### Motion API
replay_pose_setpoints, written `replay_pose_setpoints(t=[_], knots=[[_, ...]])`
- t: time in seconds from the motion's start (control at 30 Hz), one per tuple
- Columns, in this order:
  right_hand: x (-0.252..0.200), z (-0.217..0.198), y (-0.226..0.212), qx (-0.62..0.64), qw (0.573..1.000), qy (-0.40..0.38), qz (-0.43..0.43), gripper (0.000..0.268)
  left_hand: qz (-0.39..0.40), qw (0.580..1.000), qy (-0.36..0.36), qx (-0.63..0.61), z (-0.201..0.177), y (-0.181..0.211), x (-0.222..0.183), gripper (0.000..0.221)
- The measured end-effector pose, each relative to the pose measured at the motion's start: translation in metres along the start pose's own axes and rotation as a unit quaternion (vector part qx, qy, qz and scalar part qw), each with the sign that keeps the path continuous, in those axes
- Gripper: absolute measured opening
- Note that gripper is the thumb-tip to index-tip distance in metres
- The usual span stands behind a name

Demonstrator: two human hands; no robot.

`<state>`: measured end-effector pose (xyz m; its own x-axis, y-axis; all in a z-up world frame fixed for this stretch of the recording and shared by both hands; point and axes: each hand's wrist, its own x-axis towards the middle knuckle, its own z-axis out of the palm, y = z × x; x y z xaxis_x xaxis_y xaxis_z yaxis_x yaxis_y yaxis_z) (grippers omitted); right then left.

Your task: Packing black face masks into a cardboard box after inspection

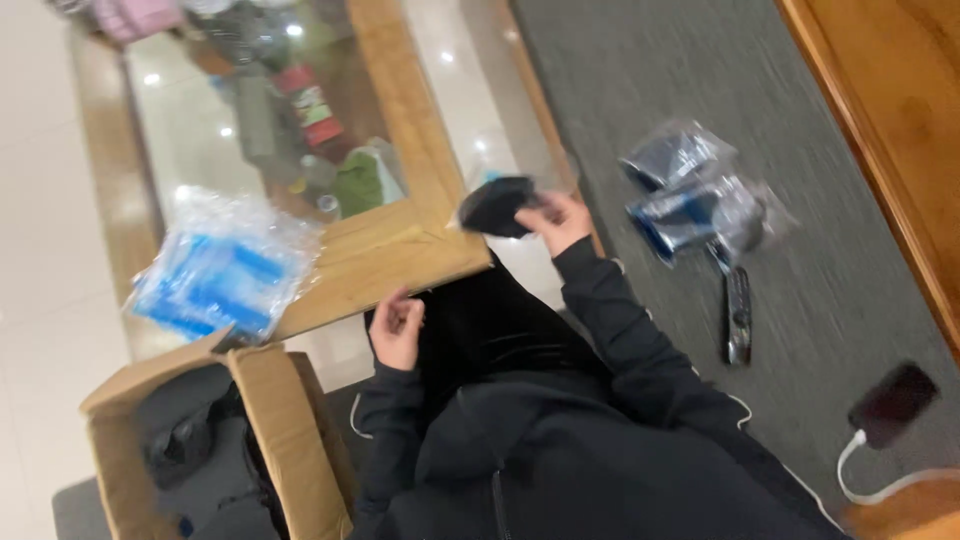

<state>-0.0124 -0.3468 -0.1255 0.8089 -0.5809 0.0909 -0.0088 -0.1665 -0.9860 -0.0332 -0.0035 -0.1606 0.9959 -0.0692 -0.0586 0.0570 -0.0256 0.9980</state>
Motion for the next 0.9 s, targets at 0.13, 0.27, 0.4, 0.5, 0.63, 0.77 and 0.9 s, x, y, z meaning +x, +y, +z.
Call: replay_pose_setpoints(t=[0.13,0.27,0.4,0.5,0.63,0.77,0.9], knots=[[0.003,-0.098,0.07,-0.053,0.979,0.136,0.145,0.065,0.091,0.986,-0.048,0.13,0.02,0.009,-0.036,0.025],[-0.013,-0.177,0.166,-0.144,0.934,0.266,0.189,0.055,0.091,0.978,-0.064,0.177,0.021,-0.007,-0.027,0.021],[-0.047,-0.247,0.217,-0.181,0.915,0.302,0.199,0.061,0.071,0.982,-0.042,0.17,0.019,-0.013,-0.025,0.02],[-0.066,-0.298,0.238,-0.248,0.891,0.282,0.255,0.072,0.076,0.98,0.008,0.182,0.024,-0.02,-0.027,0.019],[-0.069,-0.333,0.24,-0.091,0.908,0.309,0.268,0.07,0.067,0.983,0.032,0.17,0.026,-0.017,-0.027,0.018],[-0.085,-0.302,0.162,-0.199,0.893,0.365,0.169,0.062,0.046,0.979,0.009,0.197,0.025,0.0,-0.031,0.019],[-0.095,-0.252,0.058,-0.454,0.804,0.369,0.106,0.09,0.042,0.971,-0.021,0.234,0.02,-0.002,-0.031,0.023]])
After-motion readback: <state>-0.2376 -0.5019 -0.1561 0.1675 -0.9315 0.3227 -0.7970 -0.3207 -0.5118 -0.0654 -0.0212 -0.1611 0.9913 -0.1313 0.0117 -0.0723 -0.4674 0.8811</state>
